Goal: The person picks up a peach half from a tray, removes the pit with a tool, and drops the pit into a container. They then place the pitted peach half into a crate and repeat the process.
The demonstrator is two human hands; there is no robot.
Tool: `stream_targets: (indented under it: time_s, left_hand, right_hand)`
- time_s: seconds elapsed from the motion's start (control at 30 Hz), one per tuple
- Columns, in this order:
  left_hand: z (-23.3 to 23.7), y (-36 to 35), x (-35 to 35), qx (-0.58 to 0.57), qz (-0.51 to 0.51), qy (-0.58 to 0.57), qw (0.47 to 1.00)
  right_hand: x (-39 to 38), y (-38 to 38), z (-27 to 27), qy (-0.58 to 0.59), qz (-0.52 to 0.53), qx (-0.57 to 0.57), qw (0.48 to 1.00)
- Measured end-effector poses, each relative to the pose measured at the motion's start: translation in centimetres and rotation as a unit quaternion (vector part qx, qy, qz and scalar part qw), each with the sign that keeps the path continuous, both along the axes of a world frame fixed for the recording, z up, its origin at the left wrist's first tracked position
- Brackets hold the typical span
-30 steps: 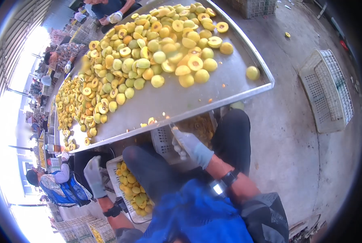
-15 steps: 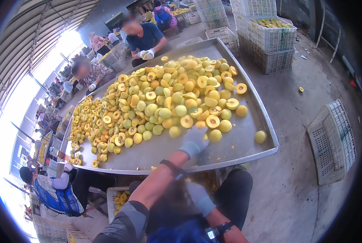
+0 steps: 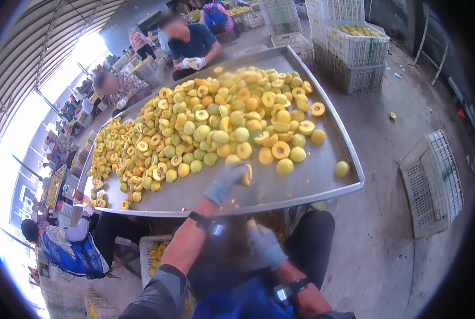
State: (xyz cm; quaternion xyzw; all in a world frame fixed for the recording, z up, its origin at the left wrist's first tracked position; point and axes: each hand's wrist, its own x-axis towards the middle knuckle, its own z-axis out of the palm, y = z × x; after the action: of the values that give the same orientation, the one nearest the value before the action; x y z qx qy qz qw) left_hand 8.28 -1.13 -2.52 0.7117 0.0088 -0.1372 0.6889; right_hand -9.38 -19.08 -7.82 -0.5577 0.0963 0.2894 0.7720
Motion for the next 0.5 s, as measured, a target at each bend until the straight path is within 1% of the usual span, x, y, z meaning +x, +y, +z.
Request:
stream_targets:
  time_s: [0.03, 0.1, 0.13, 0.17, 0.2, 0.27, 0.33, 0.37, 0.43, 0.47, 0.5]
  left_hand:
    - [1.5, 1.1, -2.2, -0.161, 0.037, 0.048, 0.985]
    - [1.4, 2.4, -6.4, -0.111, 0.077, -0.069, 0.988]
    - [1.9, 2.4, -8.0, -0.092, 0.091, -0.101, 0.986]
    - [2.5, 2.4, -9.6, -0.072, 0.105, -0.131, 0.983]
    - [3.9, 2.1, -11.1, -0.058, 0.116, -0.132, 0.983]
    - [4.6, 2.2, -13.5, -0.007, 0.128, -0.162, 0.979]
    - [4.1, 1.8, -15.1, 0.062, 0.126, -0.223, 0.965]
    - [3.9, 2.0, -15.9, 0.144, 0.114, -0.241, 0.953]
    - [3.5, 2.2, -17.1, 0.304, 0.090, -0.275, 0.908]
    - [2.4, 2.3, -17.0, 0.144, 0.101, -0.227, 0.958]
    - [0.3, 2.3, -16.6, -0.019, 0.110, -0.172, 0.979]
  right_hand:
    - [0.3, -0.2, 1.0, -0.008, -0.004, 0.007, 1.000]
    - [0.3, -0.6, 2.1, -0.034, 0.001, 0.006, 0.999]
    - [0.4, -0.6, 2.5, -0.059, 0.009, 0.000, 0.998]
    - [0.4, -0.4, 3.2, -0.059, 0.012, 0.015, 0.998]
    - [0.3, -0.2, 4.2, -0.062, 0.015, 0.030, 0.997]
    - [-0.2, 0.3, 6.3, -0.125, 0.040, -0.014, 0.991]
    - [-0.6, 0.9, 8.0, -0.187, 0.062, -0.071, 0.978]
    - [-0.8, 1.4, 7.3, -0.252, 0.051, -0.102, 0.961]
    - [-1.2, 1.8, 8.4, -0.265, 0.058, -0.133, 0.953]
    - [-1.2, 1.8, 8.9, -0.272, 0.062, -0.147, 0.949]
    - [-1.2, 1.7, 9.3, -0.269, 0.065, -0.163, 0.947]
